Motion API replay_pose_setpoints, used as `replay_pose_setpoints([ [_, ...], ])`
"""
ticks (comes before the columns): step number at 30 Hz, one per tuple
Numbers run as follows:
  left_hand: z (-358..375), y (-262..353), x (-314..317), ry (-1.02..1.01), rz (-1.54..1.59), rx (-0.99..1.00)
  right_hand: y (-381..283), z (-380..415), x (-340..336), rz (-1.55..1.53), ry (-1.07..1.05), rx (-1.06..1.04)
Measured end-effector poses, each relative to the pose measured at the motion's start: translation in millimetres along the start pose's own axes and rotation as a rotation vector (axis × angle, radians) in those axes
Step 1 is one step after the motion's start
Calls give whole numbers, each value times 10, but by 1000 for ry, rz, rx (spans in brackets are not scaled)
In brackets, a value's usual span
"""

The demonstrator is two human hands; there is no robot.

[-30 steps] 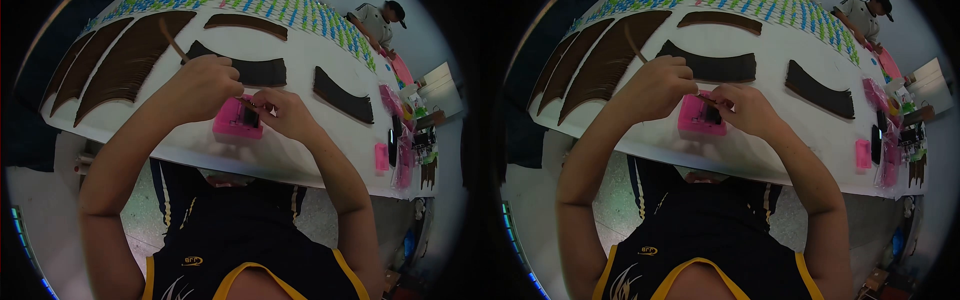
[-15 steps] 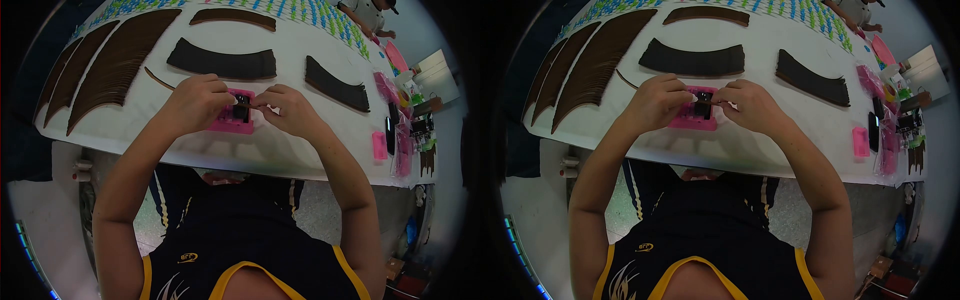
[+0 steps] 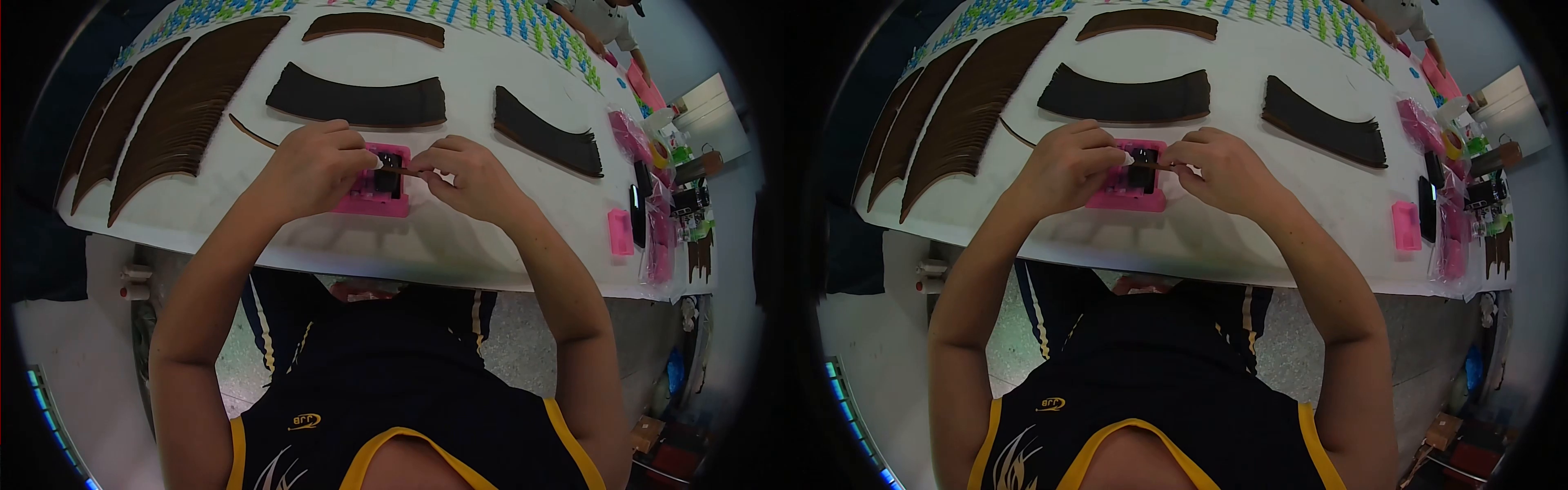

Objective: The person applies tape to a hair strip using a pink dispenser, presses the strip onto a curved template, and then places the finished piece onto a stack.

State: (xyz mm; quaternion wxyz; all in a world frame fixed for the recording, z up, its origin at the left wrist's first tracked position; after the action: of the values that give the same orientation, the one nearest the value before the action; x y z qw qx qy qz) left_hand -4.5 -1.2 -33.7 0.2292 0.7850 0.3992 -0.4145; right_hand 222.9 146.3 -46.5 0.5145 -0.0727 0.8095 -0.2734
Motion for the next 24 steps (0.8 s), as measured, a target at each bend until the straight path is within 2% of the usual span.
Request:
replay_pose_setpoints([
  [9, -7, -10, 52, 21, 31, 4, 290, 560, -529, 43, -11, 152],
  [14, -21, -19, 78, 23, 37, 1, 534, 1015, -948, 141, 29, 339],
  [24, -96, -38, 60, -20, 36, 24, 562, 1167, -1059, 222, 92, 326],
])
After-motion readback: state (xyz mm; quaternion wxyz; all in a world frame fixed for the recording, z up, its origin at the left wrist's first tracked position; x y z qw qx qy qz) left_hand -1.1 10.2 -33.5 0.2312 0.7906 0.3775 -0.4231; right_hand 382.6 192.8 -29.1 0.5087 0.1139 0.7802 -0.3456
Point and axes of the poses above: each hand's wrist, its own z-axis away from the middle knuckle, its own x-axis out of the palm, y = z × x, the point moved 1 cm from there along -z, towards the middle knuckle, and after that the axes turned 10 degrees about x, right-handed, at the moved point
